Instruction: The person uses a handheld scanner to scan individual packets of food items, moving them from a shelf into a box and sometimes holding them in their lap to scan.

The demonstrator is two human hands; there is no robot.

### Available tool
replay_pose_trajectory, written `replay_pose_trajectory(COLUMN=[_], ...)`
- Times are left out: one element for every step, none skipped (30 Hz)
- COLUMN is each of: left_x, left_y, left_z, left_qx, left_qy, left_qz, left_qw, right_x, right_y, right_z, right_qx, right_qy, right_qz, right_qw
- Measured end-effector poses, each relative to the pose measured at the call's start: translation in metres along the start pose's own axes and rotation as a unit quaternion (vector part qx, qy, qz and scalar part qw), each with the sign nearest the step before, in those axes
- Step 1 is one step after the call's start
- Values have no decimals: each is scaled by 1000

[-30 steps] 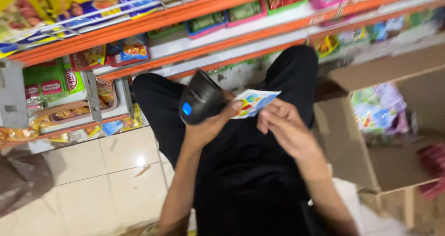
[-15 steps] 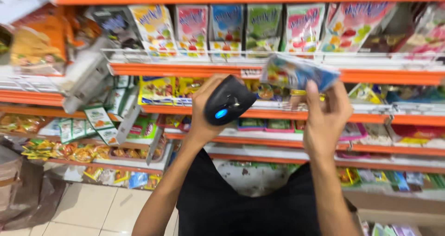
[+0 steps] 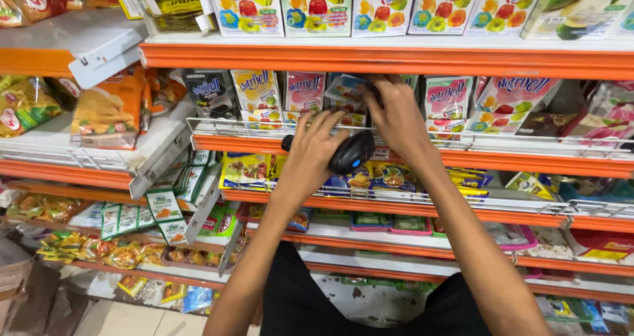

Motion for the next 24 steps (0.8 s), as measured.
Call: replay_pose_trajectory(left_x=[1,3,5,6,7,8,8,7,7,7,6,4,3,0,-2,-3,-5,-7,-8,-10,-11,-12,-14,-15], left_y=[1,1,2,4,4,4,4,3,4,4,6,6,5,4,4,5,5,4,4,4,6,5,4,3], left_z=[0,-1,-1,-1,-1,0,0,1,2,3,5,5,6,6,6,6,6,6,6,6,6,9,14,20], left_qx=[1,-6,-13,-11,-12,-14,-14,-15,-16,-17,-10,-3,-3,-7,-10,-8,-9,-10,-9,-14,-15,-11,-9,-8], left_qy=[0,0,-1,-2,-6,-10,-10,-7,-4,-3,7,17,16,-1,-20,-23,-23,-22,-25,-29,-36,-40,-26,-12], left_qz=[0,-8,-17,-17,-16,-16,-20,-15,-8,-9,-10,-11,-12,-7,-2,-2,-1,-1,-4,5,13,10,28,46], left_qw=[1000,1000,1000,1000,1000,1000,1000,1000,1000,1000,1000,1000,1000,1000,1000,1000,1000,1000,1000,999,999,999,999,999], right_x=[2,3,7,10,11,12,16,20,25,29,31,33,35,37,37,35,33,30,26,22,12,1,-9,-19], right_y=[2,7,12,17,20,22,22,22,22,23,25,27,27,29,31,31,29,27,23,18,11,2,-8,-19], right_z=[-1,3,11,19,22,23,21,22,22,23,24,23,23,26,27,27,26,26,25,20,12,3,0,2], right_qx=[-39,-39,-7,25,28,-4,-37,-34,-43,-51,-52,-83,-113,-111,-122,-132,-130,-111,-91,-87,-115,-142,-134,-81], right_qy=[-14,-15,-53,-92,-91,-119,-145,-142,-172,-203,-201,-203,-205,-205,-222,-239,-239,-246,-252,-252,-240,-227,-232,-206], right_qz=[-3,-2,-29,-56,-57,-63,-69,-69,-75,-81,-80,-74,-68,-69,-54,-39,-39,-45,-51,-51,-10,31,35,13], right_qw=[999,999,998,994,994,991,986,987,981,975,975,973,970,970,966,961,961,962,962,962,964,963,963,975])
Point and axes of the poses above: each hand's wrist, its own y-axis towards the middle knuckle, its own x-axis out of the palm, z = x × y, the point moved 5 cm from there along y, towards the middle knuckle, and after that the axes turned 9 degrees about x, right-handed, at the moved point
